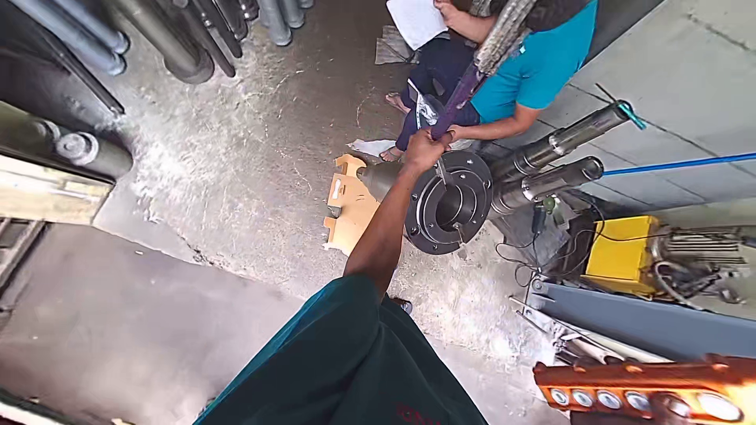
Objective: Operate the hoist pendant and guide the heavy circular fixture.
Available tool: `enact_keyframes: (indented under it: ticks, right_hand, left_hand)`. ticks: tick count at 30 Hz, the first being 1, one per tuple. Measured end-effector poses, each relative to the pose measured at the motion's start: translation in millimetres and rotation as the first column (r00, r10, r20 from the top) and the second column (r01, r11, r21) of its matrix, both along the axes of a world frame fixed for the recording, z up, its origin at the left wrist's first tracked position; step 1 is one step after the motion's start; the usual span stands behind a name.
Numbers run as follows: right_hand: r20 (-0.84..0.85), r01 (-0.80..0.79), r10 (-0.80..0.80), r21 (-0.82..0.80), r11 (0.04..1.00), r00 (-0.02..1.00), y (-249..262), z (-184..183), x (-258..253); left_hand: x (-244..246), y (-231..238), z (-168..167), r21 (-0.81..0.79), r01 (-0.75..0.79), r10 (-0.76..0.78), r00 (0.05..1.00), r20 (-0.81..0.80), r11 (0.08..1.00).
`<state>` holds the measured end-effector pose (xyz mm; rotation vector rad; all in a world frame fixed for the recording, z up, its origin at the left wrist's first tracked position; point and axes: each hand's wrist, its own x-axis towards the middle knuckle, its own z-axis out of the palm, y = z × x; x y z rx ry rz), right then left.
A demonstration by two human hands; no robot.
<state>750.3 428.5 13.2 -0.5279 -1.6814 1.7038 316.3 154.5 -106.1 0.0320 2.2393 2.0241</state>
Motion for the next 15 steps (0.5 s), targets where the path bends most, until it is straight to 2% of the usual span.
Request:
enact_keyframes:
  ticks: [3, 15]
  right_hand:
    - [0.104, 0.155, -0.166, 0.102, 0.983, 0.981, -7.2, 18.9, -11.0]
    - [0.120, 0.232, -0.249, 0.139, 0.963, 0.961, -33.7, 29.0, -14.8]
  left_hand:
    - [2.6, 2.7, -5.6, -0.004, 0.008, -0.008, 1.000, -0.009, 1.000]
    - [4.9, -7.1, -30.7, -0.046, 0.002, 0.000, 0.999, 0.039, 0.999]
